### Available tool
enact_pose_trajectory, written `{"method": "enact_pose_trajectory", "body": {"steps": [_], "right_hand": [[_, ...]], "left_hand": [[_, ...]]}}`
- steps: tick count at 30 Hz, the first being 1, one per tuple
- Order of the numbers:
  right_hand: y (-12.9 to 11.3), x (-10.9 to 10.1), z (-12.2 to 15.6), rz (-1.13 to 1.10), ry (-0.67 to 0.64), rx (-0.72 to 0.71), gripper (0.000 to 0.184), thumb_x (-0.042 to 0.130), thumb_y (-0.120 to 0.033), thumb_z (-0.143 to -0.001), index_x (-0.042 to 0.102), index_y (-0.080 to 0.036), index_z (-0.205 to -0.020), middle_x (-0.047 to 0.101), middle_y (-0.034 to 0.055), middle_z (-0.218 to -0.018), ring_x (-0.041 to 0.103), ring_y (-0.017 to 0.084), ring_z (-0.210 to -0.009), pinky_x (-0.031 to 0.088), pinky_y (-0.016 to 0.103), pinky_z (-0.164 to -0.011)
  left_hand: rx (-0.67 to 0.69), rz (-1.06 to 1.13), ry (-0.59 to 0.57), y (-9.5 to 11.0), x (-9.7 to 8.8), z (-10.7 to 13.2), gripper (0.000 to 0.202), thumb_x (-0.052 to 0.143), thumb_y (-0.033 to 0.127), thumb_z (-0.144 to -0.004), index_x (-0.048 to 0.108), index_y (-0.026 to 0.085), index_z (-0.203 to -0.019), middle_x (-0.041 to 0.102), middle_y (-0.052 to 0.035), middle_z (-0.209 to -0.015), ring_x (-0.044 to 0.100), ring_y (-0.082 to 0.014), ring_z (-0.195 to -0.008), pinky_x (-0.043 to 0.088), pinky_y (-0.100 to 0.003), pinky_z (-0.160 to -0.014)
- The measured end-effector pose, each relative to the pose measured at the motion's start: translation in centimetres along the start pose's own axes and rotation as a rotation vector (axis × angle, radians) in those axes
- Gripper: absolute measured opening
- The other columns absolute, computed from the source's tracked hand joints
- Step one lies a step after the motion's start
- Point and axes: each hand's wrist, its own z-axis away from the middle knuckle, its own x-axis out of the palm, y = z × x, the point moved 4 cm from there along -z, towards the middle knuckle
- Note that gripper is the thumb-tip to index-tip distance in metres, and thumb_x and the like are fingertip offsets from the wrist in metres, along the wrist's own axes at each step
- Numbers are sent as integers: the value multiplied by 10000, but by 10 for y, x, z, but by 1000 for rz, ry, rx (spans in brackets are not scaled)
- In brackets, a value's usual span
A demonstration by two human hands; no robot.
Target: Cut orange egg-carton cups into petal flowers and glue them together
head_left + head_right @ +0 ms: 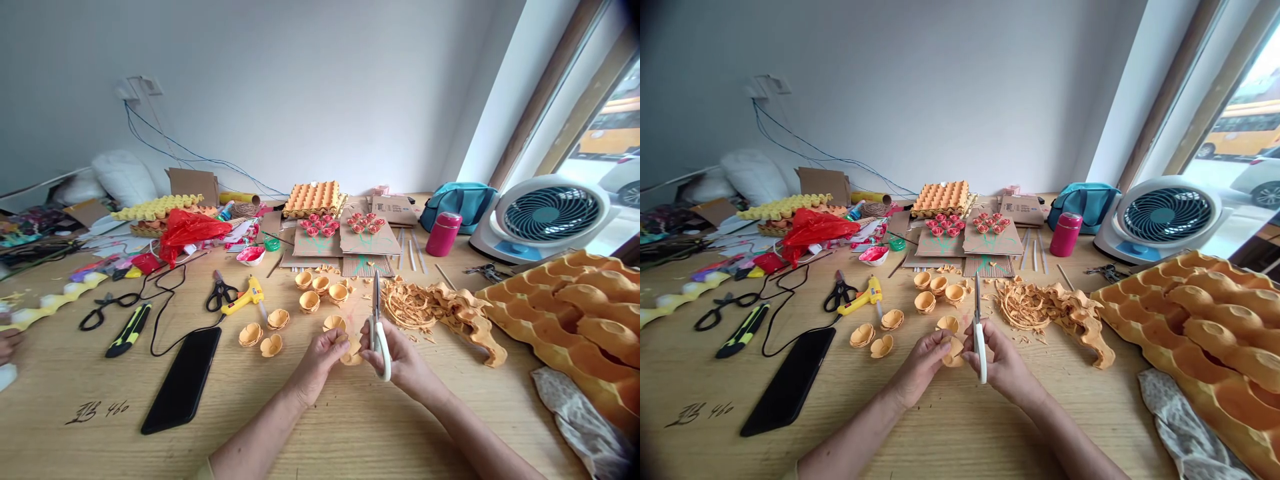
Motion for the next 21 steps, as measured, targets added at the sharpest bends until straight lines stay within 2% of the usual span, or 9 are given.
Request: {"method": "enact_pose_trajectory", "body": {"steps": [2,5,8,11,14,17,21], "right_hand": [[1,-2,0,61,11,-15,336,753,-422,-825,537,-233,-1000,593,1,-873,540,162,-780,460,286,-708],[-3,-6,-2,153,72,-26,319,743,-455,-824,548,-217,-906,579,2,-851,528,165,-786,454,288,-726],[-6,-10,-3,92,82,23,374,682,-550,-848,546,-203,-837,541,-14,-737,489,137,-671,420,260,-619],[-2,-7,-2,-110,-63,145,479,576,-660,-874,555,-185,-819,496,-36,-589,423,99,-500,328,228,-477],[7,0,2,-250,-223,235,536,549,-692,-873,593,-160,-821,493,-39,-520,411,84,-414,306,216,-425],[17,5,6,-341,-320,284,551,532,-684,-889,624,-144,-833,495,-43,-479,396,72,-369,320,202,-402],[23,8,7,-365,-363,302,571,552,-699,-867,631,-137,-808,504,-41,-461,396,68,-349,328,195,-385]], "left_hand": [[-20,-55,4,-2,-3,-1,339,831,438,-707,657,147,-722,565,1,-676,484,-132,-676,376,-275,-692],[-30,-56,11,0,-4,-2,324,837,399,-699,629,152,-732,548,14,-669,472,-126,-675,368,-270,-684],[-1,-4,14,8,-3,-3,307,835,363,-696,615,151,-714,581,3,-743,492,-120,-693,385,-264,-695],[70,52,19,17,-4,-3,270,822,321,-700,618,145,-688,652,-51,-966,552,-146,-806,422,-278,-762],[123,105,3,21,-7,-3,214,784,283,-739,623,149,-691,668,-87,-1124,591,-195,-947,440,-325,-871],[137,185,-42,19,-9,-4,163,755,259,-769,627,167,-726,692,-71,-1093,619,-212,-969,445,-357,-897],[143,224,-80,17,-7,-3,147,740,256,-789,626,175,-743,706,-55,-976,629,-203,-939,444,-343,-875]]}}
